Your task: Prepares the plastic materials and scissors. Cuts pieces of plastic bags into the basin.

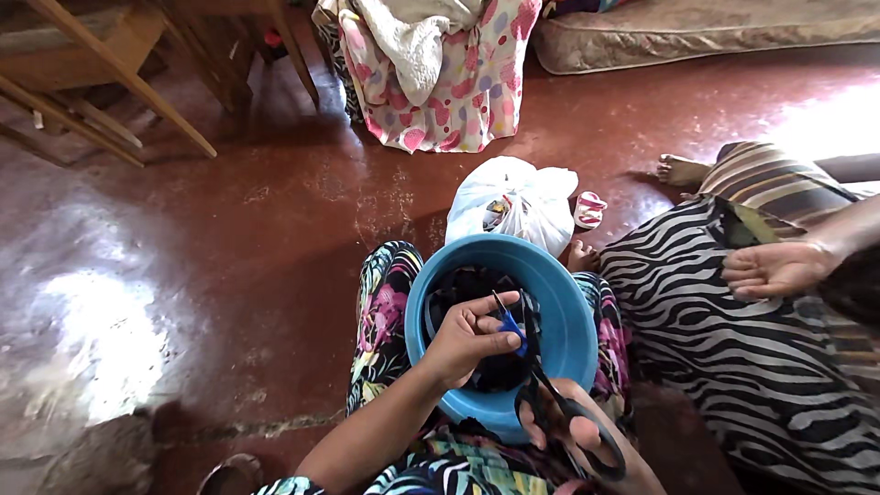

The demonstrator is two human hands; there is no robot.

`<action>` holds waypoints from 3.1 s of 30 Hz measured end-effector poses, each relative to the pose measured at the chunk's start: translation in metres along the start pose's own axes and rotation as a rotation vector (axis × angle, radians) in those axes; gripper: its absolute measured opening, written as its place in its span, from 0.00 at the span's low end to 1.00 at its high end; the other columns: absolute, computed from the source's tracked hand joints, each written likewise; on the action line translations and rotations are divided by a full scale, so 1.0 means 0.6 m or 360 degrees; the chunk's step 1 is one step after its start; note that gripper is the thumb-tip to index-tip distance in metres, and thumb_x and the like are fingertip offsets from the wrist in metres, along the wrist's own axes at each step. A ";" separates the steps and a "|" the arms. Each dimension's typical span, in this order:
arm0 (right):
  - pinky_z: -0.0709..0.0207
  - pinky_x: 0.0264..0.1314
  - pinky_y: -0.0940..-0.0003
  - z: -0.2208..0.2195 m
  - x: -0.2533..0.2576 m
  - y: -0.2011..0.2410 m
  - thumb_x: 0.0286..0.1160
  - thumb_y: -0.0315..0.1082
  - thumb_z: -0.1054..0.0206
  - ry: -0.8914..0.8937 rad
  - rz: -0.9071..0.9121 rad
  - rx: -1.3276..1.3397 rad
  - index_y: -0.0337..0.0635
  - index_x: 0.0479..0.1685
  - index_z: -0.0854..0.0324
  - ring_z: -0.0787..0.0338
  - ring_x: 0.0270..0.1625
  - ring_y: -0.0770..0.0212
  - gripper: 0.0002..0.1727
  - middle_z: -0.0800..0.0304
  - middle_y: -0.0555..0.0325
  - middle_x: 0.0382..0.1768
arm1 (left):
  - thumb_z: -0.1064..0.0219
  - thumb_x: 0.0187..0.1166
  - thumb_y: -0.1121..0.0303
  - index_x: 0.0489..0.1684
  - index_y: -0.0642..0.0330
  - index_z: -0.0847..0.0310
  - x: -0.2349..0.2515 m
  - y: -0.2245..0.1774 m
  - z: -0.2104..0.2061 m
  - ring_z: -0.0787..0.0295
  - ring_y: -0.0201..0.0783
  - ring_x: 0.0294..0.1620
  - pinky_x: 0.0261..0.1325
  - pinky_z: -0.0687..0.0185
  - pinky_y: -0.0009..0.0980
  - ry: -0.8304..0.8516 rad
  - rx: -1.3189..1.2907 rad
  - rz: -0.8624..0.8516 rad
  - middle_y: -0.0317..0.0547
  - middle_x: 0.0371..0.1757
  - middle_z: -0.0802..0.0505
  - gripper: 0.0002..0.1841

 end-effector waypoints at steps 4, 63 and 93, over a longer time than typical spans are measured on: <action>0.23 0.35 0.88 0.001 -0.001 0.003 0.69 0.70 0.34 -0.0084 -0.0031 -0.0004 0.57 0.39 0.11 0.15 0.30 0.84 0.27 0.11 0.77 0.28 | 0.33 0.68 0.84 0.74 0.76 0.31 -0.002 -0.004 0.006 0.04 0.29 0.40 0.60 0.10 0.33 -0.0030 0.0061 -0.0028 0.30 0.35 0.03 0.30; 0.18 0.38 0.86 0.062 -0.064 0.055 0.62 0.73 0.30 -0.0637 0.0029 -0.0748 0.60 0.40 0.11 0.11 0.34 0.84 0.28 0.08 0.82 0.31 | 0.21 0.72 0.66 0.61 0.77 0.18 0.149 0.071 -0.006 0.18 0.67 0.68 0.67 0.26 0.67 0.1283 0.3175 0.1127 0.71 0.62 0.13 0.25; 0.23 0.32 0.89 0.066 -0.058 0.043 0.62 0.72 0.30 -0.0545 -0.0001 -0.0712 0.55 0.37 0.13 0.15 0.30 0.87 0.29 0.10 0.82 0.28 | 0.43 0.83 0.81 0.54 0.80 0.18 0.100 0.000 0.051 0.18 0.68 0.68 0.64 0.23 0.65 0.1088 0.3433 0.1298 0.71 0.63 0.14 0.11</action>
Point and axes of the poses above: each hand's wrist, its own x-axis towards the middle knuckle, its own z-axis out of the back of the hand, y = z × x, the point moved 5 cm from there along x, towards the middle knuckle
